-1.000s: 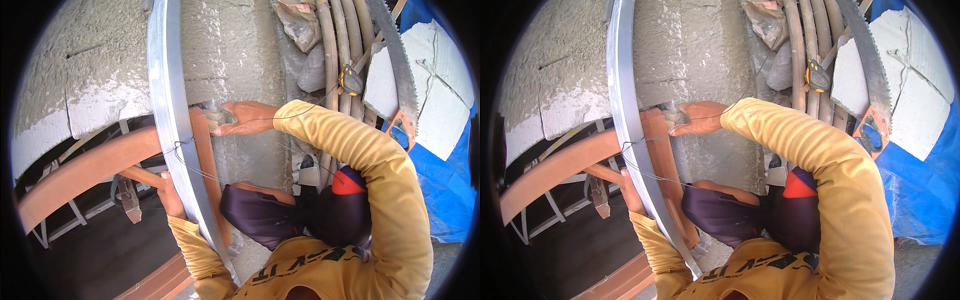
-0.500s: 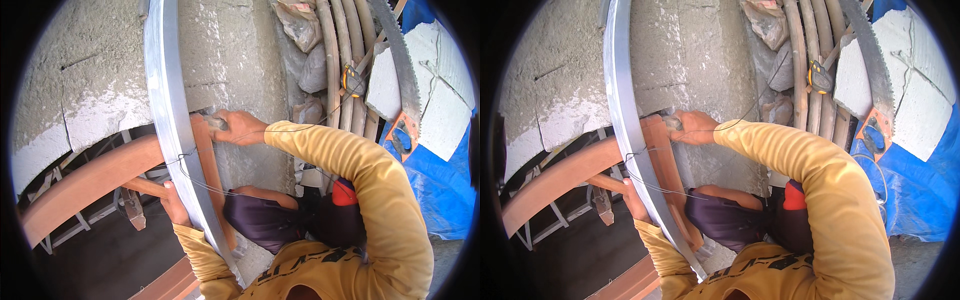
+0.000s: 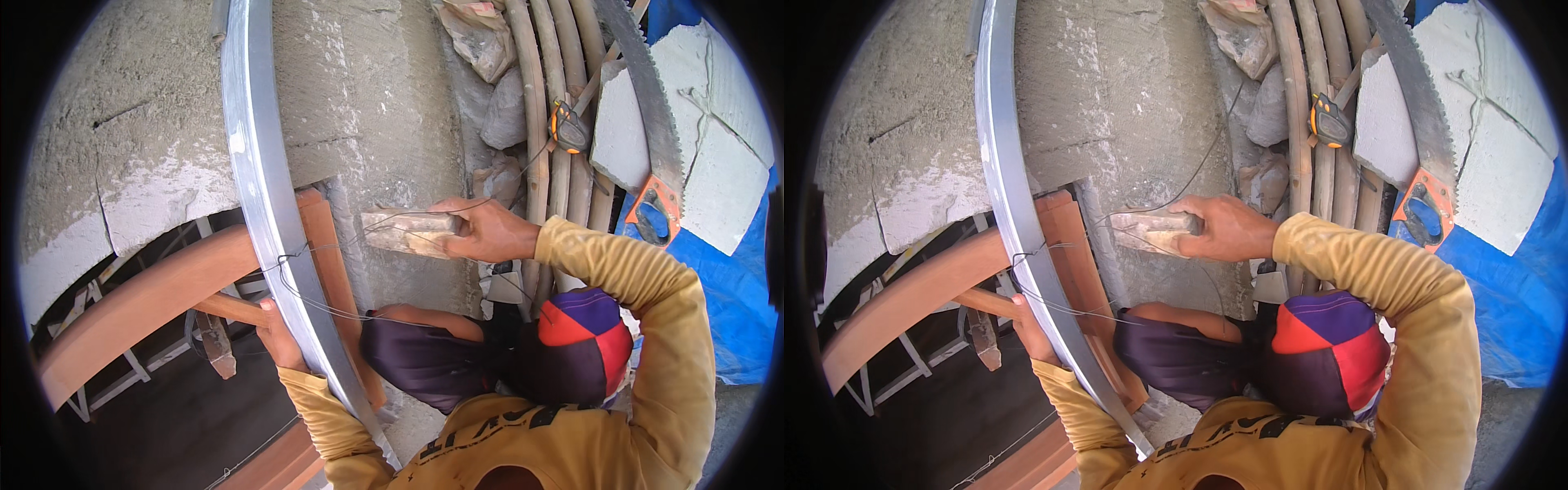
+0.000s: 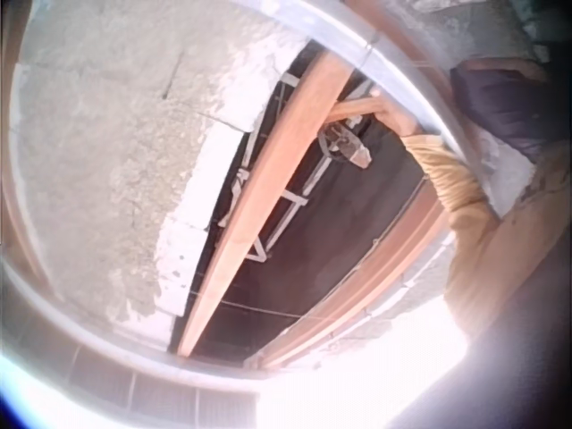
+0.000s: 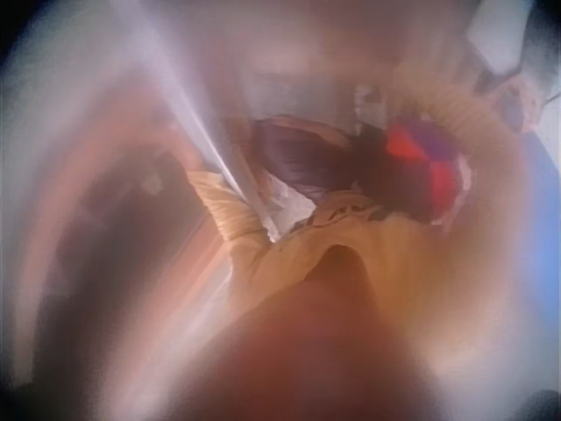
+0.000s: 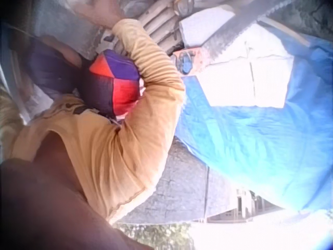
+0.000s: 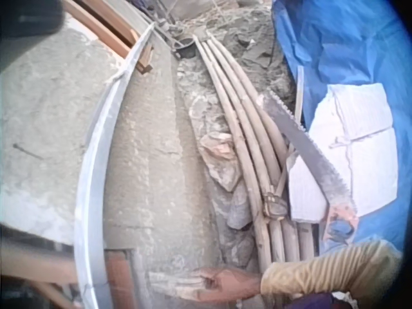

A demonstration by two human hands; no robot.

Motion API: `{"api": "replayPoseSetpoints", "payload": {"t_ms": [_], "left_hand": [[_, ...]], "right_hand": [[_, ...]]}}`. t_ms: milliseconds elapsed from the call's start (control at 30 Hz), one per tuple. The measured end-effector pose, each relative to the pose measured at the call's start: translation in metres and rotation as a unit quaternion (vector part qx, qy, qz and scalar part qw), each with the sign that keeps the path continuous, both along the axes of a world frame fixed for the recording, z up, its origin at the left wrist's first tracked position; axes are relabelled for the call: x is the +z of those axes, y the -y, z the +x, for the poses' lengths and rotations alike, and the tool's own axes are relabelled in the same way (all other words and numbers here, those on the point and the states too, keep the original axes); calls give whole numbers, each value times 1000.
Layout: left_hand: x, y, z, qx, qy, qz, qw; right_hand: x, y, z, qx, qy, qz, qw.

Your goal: The person positions a long metal trim piece along a curved architectural edge, measures it with a tape measure, and uses a hand saw to cut it to size. They then secure the trim with wire ties and small wooden shims.

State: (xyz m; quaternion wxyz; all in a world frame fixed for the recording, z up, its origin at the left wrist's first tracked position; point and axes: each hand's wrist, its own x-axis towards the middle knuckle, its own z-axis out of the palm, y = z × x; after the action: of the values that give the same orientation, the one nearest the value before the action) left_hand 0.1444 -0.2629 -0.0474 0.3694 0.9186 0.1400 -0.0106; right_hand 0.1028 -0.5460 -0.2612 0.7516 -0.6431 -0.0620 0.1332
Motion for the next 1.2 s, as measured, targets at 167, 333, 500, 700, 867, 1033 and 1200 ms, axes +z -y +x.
{"api": "replayPoseSetpoints", "payload": {"t_ms": [167, 333, 500, 700, 867, 1033, 1200], "left_hand": [[4, -3, 3, 12, -16, 9, 1000], [-2, 14, -3, 21, 9, 2, 1000], [-4, 11, -1, 24, 9, 4, 1000], [-3, 24, -2, 30, 2, 16, 999], [1, 16, -3, 22, -26, 13, 999], [1, 4, 5, 18, 21, 43, 999], [2, 28, -4, 21, -23, 27, 999]], "right_hand": [[-98, 52, -98, -122, -136, -135, 974], [-147, 64, -156, -177, -201, -174, 948], [-170, 60, -180, -266, -266, -144, 915], [-157, 75, -174, -340, -277, -264, 859], [-85, 95, -200, -462, -45, -433, 773], [-116, 139, -243, -614, -112, -523, 580], [-100, 135, -242, -526, -51, -483, 699]]}}
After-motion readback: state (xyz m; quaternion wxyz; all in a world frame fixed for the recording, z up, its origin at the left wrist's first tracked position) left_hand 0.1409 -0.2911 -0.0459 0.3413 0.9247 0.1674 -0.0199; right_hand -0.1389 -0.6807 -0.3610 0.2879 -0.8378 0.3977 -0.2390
